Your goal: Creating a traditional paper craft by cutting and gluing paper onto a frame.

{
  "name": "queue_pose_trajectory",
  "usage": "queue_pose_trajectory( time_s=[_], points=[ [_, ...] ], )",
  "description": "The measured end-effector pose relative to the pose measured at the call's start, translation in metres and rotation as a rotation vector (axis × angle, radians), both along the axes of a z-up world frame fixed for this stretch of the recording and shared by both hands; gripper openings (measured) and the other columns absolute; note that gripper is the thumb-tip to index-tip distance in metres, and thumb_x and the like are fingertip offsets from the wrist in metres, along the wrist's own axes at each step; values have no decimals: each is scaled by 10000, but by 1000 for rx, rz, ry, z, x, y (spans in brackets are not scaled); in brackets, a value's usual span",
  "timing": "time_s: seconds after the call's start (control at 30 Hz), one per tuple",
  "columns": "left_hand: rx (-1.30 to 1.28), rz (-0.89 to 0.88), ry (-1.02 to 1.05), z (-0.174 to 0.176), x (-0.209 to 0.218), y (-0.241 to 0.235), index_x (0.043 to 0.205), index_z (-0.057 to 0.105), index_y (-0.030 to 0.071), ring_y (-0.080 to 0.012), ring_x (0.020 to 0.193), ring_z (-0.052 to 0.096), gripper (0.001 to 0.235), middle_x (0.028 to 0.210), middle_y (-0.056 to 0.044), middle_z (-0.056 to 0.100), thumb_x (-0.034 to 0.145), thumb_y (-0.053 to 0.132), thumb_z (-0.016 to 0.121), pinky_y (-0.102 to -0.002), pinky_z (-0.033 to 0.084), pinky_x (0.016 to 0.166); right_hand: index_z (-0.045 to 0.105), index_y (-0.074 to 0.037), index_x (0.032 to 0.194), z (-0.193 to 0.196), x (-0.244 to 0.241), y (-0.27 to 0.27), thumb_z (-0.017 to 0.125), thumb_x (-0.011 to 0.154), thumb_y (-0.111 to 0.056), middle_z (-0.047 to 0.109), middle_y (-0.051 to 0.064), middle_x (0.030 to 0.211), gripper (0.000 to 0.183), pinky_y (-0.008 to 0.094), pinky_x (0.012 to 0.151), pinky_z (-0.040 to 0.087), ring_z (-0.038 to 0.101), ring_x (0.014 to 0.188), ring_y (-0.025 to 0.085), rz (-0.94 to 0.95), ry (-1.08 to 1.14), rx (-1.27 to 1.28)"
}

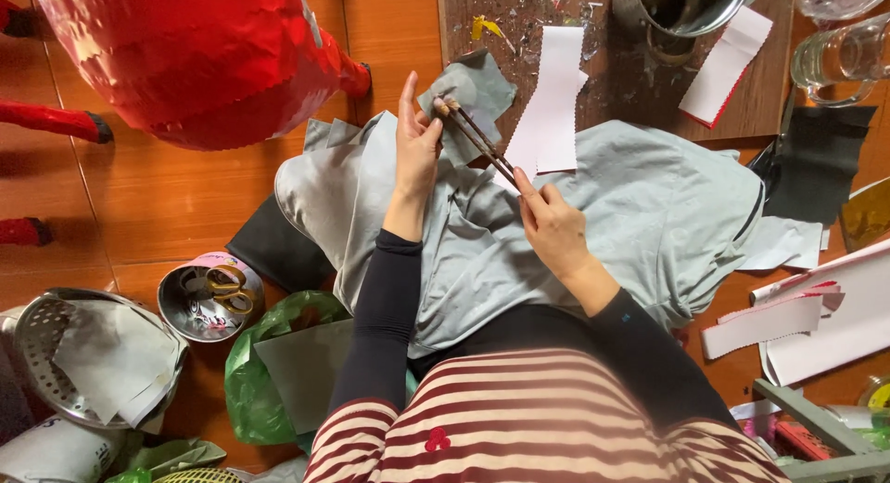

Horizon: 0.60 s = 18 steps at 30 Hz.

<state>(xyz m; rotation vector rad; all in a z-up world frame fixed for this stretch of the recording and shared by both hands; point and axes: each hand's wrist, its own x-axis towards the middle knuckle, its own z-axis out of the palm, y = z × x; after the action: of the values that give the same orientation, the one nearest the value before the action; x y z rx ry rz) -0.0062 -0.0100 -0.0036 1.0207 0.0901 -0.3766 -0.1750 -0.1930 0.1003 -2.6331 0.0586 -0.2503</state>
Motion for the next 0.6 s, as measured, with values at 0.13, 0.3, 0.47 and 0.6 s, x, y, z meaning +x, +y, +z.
queue_pose_trajectory(
  time_s=[0.13, 0.3, 0.47, 0.6],
  points=[
    [-17, -30, 8, 25, 3, -4, 1671, 174, 215, -55, 792, 582, 896, 1104, -78, 669, 926, -170, 489, -174, 432, 621, 600, -165, 1475, 10, 5, -2, 712, 967, -67, 536, 55, 766, 530, 374, 522, 469, 552, 570, 226, 44, 3, -26],
    [-147, -6, 263, 20, 1, -3, 1661, 123, 256, -137, 939, 706, 1029, 1150, -86, 616, 792, -219, 403, -286, 667, 870, 596, -175, 1480, 6, 4, 2, 708, 965, -73, 546, 56, 779, 537, 380, 535, 471, 551, 574, 232, 58, 21, 27],
    [-190, -88, 129, 42, 1, -4, 1652, 78, 271, -138, 960, 696, 1024, 1267, -119, 629, 839, -217, 464, -263, 588, 810, 574, -131, 1498, -6, 10, -10, 655, 998, -64, 604, 102, 798, 511, 398, 574, 499, 597, 599, 272, 26, 146, 130],
    [-111, -117, 25, 27, -1, 2, 1680, 103, 263, -43, 738, 519, 1021, 1319, -88, 639, 862, -200, 503, -183, 386, 570, 599, -153, 1475, -3, 14, -28, 647, 996, -79, 628, 138, 844, 487, 435, 625, 499, 620, 679, 322, -51, 102, 89]
  ],
)
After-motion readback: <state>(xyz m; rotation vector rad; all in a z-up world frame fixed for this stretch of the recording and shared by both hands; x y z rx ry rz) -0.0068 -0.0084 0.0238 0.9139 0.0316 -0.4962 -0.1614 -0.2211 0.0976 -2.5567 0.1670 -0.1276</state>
